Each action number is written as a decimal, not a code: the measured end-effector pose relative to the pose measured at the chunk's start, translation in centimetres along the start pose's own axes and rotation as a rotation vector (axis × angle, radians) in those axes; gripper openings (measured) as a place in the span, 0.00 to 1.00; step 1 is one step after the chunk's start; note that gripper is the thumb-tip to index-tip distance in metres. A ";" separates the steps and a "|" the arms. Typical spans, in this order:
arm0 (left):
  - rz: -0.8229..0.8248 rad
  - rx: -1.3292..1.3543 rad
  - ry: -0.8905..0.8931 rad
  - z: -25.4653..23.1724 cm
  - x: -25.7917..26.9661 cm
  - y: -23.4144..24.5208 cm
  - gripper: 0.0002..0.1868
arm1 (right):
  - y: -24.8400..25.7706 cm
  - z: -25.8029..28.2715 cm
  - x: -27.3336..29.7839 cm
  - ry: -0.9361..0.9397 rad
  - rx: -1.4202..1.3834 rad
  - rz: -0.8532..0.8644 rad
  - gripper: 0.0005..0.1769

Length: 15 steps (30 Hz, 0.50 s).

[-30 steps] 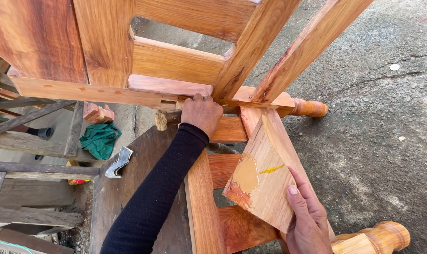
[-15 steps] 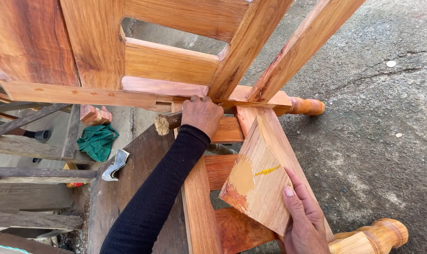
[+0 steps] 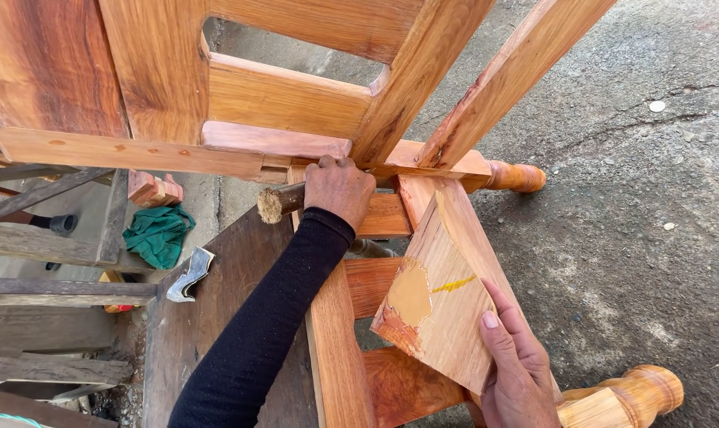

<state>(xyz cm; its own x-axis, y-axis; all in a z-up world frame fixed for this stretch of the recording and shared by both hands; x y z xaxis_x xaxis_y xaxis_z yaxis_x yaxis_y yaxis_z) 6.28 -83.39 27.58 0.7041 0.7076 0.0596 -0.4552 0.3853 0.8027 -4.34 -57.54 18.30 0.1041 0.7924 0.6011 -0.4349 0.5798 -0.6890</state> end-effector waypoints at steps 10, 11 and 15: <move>-0.024 -0.044 0.001 -0.3 1.6 1.3 0.06 | 0.4 -0.3 -0.3 0.044 0.013 0.030 0.30; -0.057 -0.061 -0.022 -0.5 1.7 1.6 0.07 | 0.4 -0.2 -0.3 0.030 0.018 0.020 0.31; -0.135 -0.063 -0.084 -0.9 2.0 2.4 0.06 | 0.1 -0.3 -0.1 -0.006 0.000 0.000 0.31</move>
<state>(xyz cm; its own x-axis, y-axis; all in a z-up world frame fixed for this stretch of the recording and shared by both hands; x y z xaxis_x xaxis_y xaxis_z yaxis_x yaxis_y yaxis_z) 6.08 -80.53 29.14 0.8028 0.5962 0.0051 -0.3848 0.5116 0.7682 -4.13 -57.50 18.10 0.0990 0.7915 0.6031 -0.4345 0.5796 -0.6894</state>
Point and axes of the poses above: each hand's wrist, its own x-axis away from the middle knuckle, its own y-axis out of the back of the hand, z = x × y, the point moved 7 cm from there along -x, towards the middle knuckle, and after that the axes turned 9 degrees about -y, right-handed, at the moved point
